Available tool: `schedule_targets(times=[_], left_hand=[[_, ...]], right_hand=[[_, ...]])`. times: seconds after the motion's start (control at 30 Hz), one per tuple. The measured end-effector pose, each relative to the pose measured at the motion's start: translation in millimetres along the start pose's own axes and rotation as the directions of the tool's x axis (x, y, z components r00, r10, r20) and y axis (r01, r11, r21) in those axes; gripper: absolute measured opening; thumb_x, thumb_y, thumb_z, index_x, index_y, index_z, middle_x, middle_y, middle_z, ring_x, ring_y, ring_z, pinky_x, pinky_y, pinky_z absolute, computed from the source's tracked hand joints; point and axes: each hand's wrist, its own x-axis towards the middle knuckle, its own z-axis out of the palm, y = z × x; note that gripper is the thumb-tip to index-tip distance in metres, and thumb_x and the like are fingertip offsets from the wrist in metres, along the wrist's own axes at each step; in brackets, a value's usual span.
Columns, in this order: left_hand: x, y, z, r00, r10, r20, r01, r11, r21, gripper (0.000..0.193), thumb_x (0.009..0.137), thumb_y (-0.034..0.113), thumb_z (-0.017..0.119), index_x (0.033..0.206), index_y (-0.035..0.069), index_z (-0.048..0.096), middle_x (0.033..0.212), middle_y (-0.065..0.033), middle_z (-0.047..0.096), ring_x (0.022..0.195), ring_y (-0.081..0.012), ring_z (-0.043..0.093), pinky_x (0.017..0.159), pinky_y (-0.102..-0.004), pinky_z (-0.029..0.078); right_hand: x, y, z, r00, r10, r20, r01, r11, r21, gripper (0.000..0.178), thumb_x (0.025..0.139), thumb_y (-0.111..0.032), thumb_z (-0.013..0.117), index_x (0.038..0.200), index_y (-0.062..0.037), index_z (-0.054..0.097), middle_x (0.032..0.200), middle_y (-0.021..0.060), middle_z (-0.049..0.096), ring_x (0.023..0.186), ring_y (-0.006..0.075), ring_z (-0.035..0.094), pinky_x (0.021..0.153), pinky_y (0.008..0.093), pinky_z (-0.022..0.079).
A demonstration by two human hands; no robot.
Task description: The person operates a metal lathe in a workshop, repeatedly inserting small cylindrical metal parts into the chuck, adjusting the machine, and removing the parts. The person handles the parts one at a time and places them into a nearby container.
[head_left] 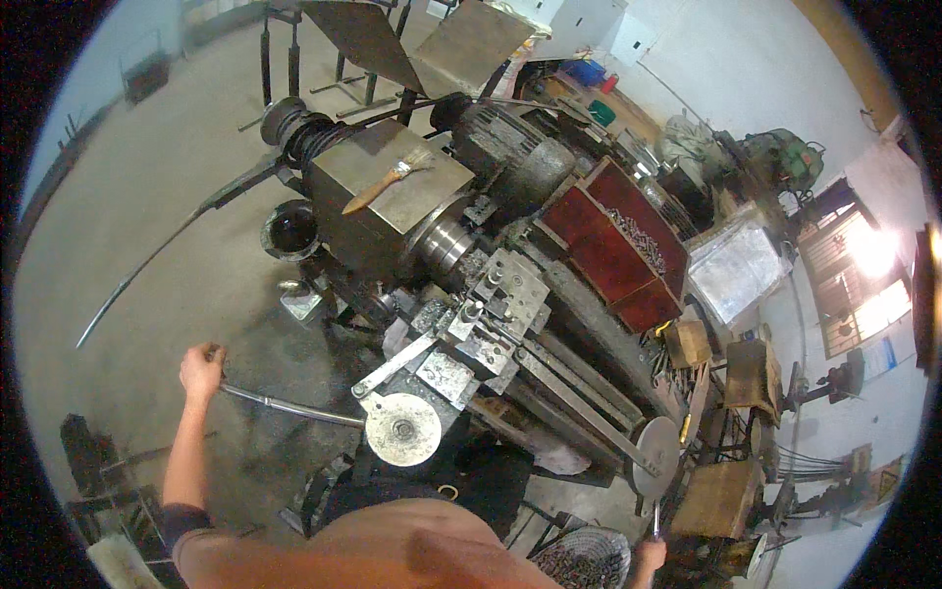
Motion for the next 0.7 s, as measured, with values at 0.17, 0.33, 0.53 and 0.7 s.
schedule_targets(times=[0.17,0.33,0.53,0.7], left_hand=[[31.8,-2.9,33.5,0.985,-0.095,-0.147,0.051,0.959,-0.28,0.027,0.078,0.027,0.061,0.093,0.005,0.066,0.073,-0.011,0.065,0.062,-0.0222,0.064,0.065,-0.0342,0.048],[42.1,-8.0,39.0,0.981,-0.053,-0.185,-0.017,0.934,-0.357,0.025,0.079,0.021,0.059,0.094,0.002,0.065,0.071,-0.0107,0.065,0.057,-0.0171,0.063,0.059,-0.0303,0.048],[60.2,0.2,48.5,0.968,-0.003,-0.251,-0.097,0.917,-0.386,0.023,0.079,0.019,0.058,0.092,0.001,0.065,0.068,-0.0112,0.063,0.056,-0.0172,0.063,0.058,-0.0301,0.047],[68.1,-3.4,56.8,0.972,0.025,-0.234,-0.116,0.916,-0.383,0.022,0.078,0.018,0.058,0.091,0.002,0.066,0.067,-0.0114,0.063,0.056,-0.0176,0.062,0.057,-0.0305,0.046]], right_hand=[[-76.6,-15.3,-10.6,0.984,0.096,-0.149,-0.09,0.995,0.047,0.025,0.07,-0.024,0.058,0.085,-0.0054,0.065,0.082,0.0159,0.063,0.082,0.0351,0.061,0.071,0.0437,0.049],[-99.2,-27.1,-22.7,0.997,0.061,-0.042,-0.053,0.983,0.174,0.023,0.069,-0.023,0.058,0.08,-0.0035,0.063,0.079,0.0164,0.062,0.075,0.0357,0.06,0.068,0.0446,0.047],[-102.4,-23.7,-16.2,0.996,0.093,0.003,-0.092,0.971,0.219,0.02,0.062,-0.018,0.057,0.074,-0.0017,0.059,0.076,0.0165,0.06,0.074,0.0399,0.057,0.068,0.0468,0.045],[-113.0,-25.7,-30.3,1.0,-0.02,-0.019,0.025,0.943,0.333,0.025,0.065,-0.024,0.059,0.077,-0.0025,0.06,0.079,0.0184,0.062,0.078,0.0377,0.06,0.069,0.0464,0.046]])
